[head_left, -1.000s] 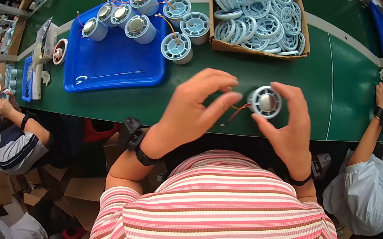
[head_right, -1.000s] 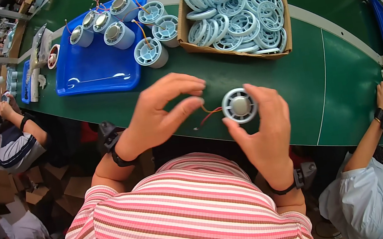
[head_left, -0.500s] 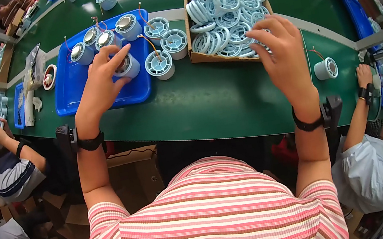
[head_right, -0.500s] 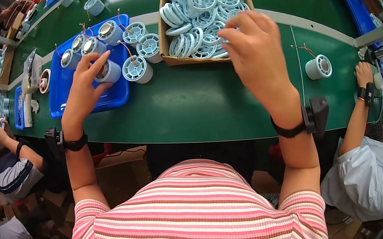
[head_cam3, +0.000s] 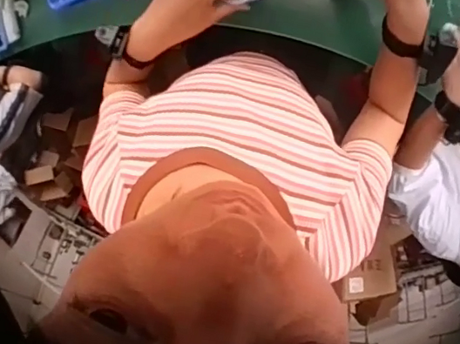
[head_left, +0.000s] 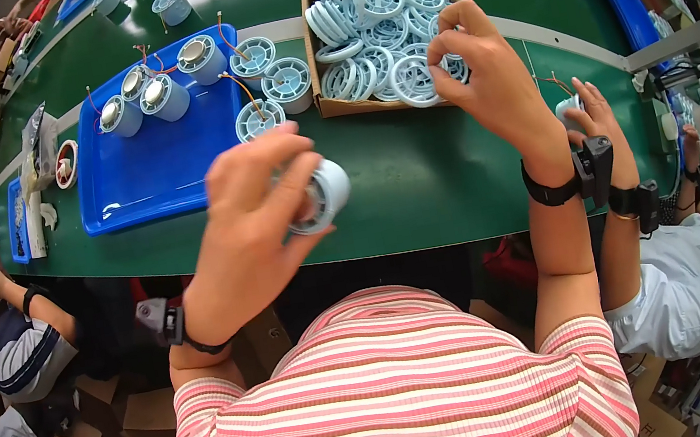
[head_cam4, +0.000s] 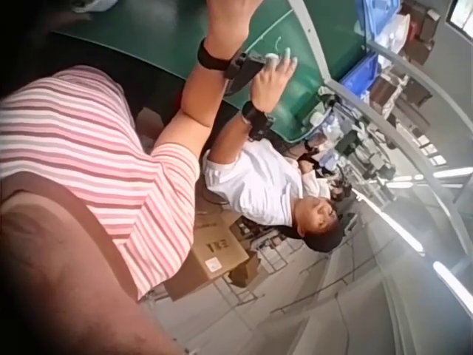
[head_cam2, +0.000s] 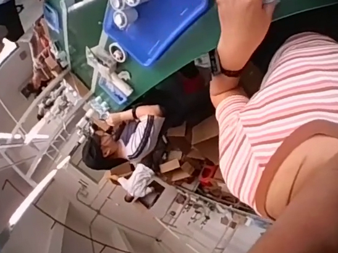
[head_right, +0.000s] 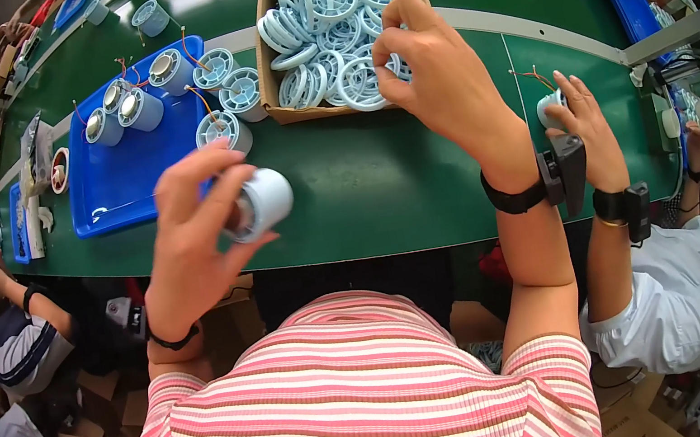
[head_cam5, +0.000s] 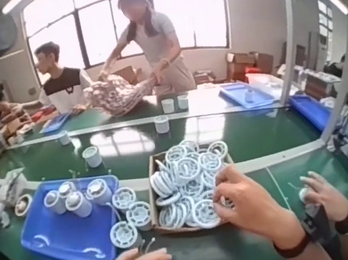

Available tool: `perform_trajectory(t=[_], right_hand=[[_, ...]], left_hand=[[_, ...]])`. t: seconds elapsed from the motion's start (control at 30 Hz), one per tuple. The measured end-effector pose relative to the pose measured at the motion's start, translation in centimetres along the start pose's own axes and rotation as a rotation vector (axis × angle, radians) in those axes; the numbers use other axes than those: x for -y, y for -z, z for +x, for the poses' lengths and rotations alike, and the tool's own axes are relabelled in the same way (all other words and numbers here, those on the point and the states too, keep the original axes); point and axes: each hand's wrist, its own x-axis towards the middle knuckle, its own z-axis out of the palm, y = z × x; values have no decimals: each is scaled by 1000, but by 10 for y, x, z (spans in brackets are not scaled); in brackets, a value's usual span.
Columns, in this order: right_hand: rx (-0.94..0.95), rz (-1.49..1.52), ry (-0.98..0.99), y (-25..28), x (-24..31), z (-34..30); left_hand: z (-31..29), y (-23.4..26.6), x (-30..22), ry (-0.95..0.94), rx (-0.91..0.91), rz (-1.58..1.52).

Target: The person receives a tray of motor components and a box of plastic rings, then fits a ring onto each motor component by hand. After repeating this for several units, they place the completed motors back onto the tray and pass it to another worker.

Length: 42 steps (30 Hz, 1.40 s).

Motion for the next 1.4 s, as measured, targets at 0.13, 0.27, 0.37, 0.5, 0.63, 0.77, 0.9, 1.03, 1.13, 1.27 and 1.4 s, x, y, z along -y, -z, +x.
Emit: perform_trajectory(t=[0.13,0.27,0.37,0.5,0.63,0.77,0.9,1.03,1.13,1.27,1.4], right_hand=[[-97,67,-69,-12,-8,-3],[-166,-9,-25,-14,-1,0],[-161,-125,-11,-20,6,4],[-167,-176,-19,-26,0,7],[-357,-25,-67,-10,20,-4],[-192,370,-97,-3,47,-52],[89,335,-190,-40,34,-92],[-57,180,-119,-63,22,-110],[-97,195,-190,-58,41,-122],[-79,147,-167,-66,45,-139],[-80,138,-147,-61,52,-137]], left_hand=[[5,-46,-12,-99,213,-161],[-1,-72,-15,-57,237,-124],[-2,-76,-16,-30,228,-147],[1,-63,-16,107,383,-272],[-12,-74,-9,161,350,-478],[-20,-85,-8,321,282,-641],[-12,-90,-11,165,188,-629],[-10,-85,-14,163,228,-519],[-16,-85,-17,507,308,-844],[-11,-80,-22,703,422,-1039],[-6,-82,-32,663,353,-1074]])
